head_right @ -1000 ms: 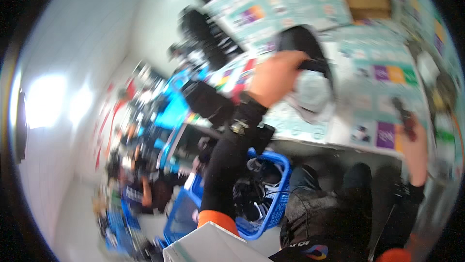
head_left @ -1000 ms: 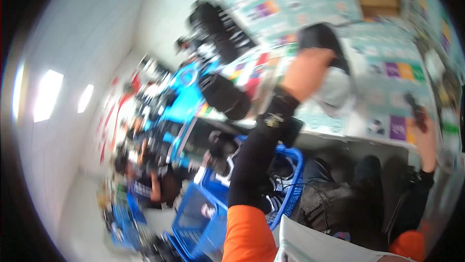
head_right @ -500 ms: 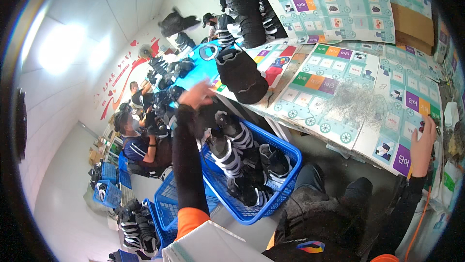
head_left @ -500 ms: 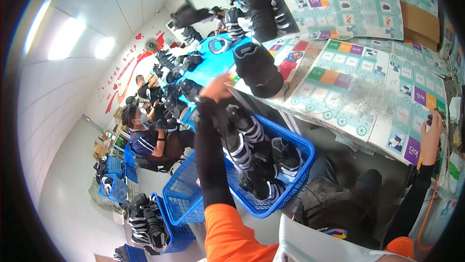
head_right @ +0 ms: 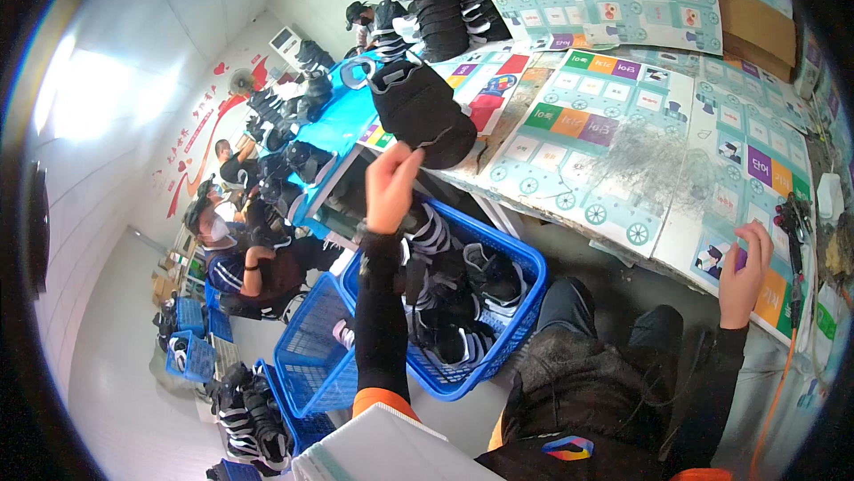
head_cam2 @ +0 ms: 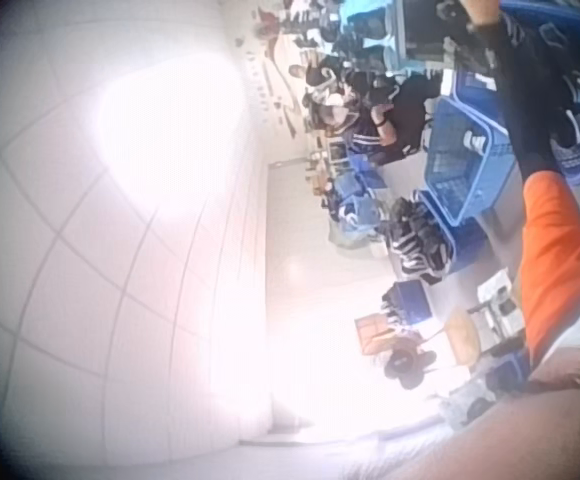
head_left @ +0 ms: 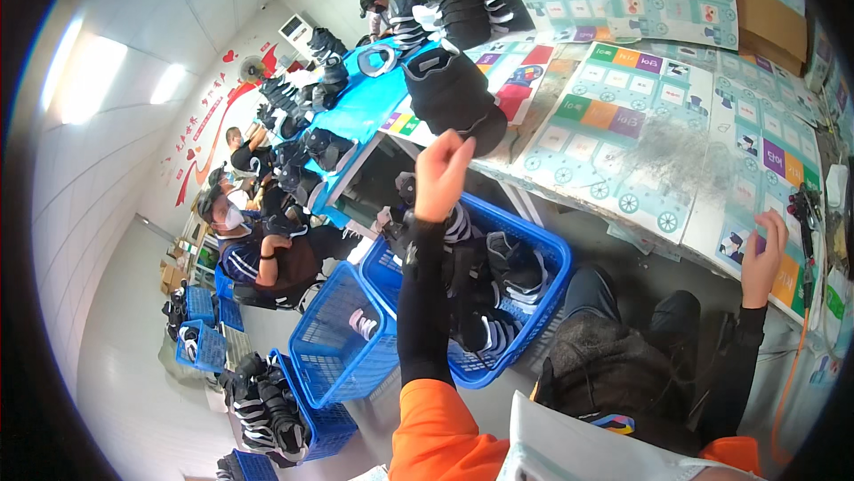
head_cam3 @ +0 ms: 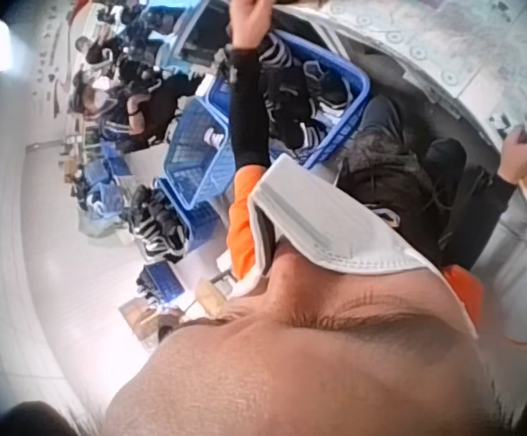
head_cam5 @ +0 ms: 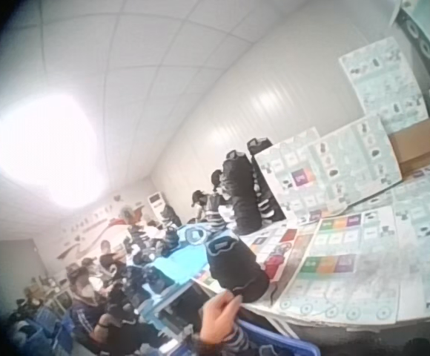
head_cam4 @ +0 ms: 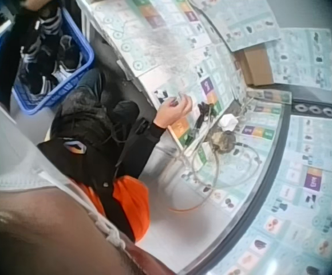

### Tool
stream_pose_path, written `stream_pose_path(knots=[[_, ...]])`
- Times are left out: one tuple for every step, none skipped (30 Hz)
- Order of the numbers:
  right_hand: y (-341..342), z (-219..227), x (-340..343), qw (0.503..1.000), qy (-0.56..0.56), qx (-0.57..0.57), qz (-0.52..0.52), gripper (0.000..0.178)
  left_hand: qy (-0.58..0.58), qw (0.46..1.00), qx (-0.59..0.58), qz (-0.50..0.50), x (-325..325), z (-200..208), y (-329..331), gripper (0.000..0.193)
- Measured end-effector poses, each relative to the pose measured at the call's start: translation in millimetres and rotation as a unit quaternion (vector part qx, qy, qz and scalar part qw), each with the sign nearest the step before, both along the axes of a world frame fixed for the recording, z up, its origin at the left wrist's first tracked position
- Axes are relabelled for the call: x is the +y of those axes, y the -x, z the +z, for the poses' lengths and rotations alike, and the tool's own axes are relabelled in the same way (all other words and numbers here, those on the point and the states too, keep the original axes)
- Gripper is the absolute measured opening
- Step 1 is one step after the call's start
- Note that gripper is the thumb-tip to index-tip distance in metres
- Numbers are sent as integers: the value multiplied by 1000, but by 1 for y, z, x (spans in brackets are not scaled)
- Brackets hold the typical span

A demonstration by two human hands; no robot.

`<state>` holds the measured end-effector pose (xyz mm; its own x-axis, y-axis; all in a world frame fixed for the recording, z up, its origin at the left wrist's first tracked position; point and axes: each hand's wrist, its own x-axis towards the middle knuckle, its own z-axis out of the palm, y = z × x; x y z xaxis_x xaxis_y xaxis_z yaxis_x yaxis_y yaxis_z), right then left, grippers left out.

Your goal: The person uses a small pair of pliers to pull and trim excess fabric and lining from the inside edge of a shoe upper, then place the finished uppers into a blue plastic crate.

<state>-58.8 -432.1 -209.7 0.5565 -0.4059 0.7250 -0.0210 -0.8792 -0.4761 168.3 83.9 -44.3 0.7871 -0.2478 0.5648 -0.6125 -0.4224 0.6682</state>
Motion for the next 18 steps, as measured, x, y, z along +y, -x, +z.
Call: stream_pose_path(knots=[[0,-5,-2,999,42,-12,-5,23,88,982,-80,-146,-9,10,18,21],[-11,-5,2,999,36,-17,5,23,56,975,-168,-133,8,28,26,21],[-13,-1,1,998,51,-42,10,21,37,959,-253,-126,18,41,27,23],[6,3,-2,996,77,-42,2,19,99,965,-197,-140,17,33,1,22],[7,31,18,997,59,-49,26,17,126,969,-169,-129,28,68,14,22],[20,28,11,996,68,-42,27,17,349,894,-32,-278,15,79,-7,23],[12,16,-1,996,78,-48,23,17,323,908,-54,-260,7,71,-35,24],[0,2,2,996,73,-46,39,17,287,930,-70,-220,15,65,-44,26],[-3,8,11,996,70,-42,41,18,189,972,-142,-16,10,75,-35,33],[0,8,14,996,66,-37,53,18,157,975,-150,46,27,78,-59,31],[-3,11,18,996,69,-31,50,19,74,964,-224,124,35,78,-81,28],[-15,10,24,996,66,-33,59,20,-19,930,-300,211,48,83,-94,30],[-13,1,16,995,68,-32,64,21,-104,890,-336,291,46,74,-107,48],[-9,-21,-7,993,96,-51,46,19,-149,873,-344,313,31,62,-118,67],[0,-25,-19,993,109,-37,24,14,-231,888,-269,293,14,62,-117,78],[4,-30,-33,995,90,-21,43,11,-269,882,-235,309,-2,54,-126,77],[16,-34,-42,997,60,-21,35,11,-300,872,-217,319,-25,40,-132,73],[28,-17,-38,996,79,-11,27,10,-329,864,-201,324,-45,35,-135,70]])
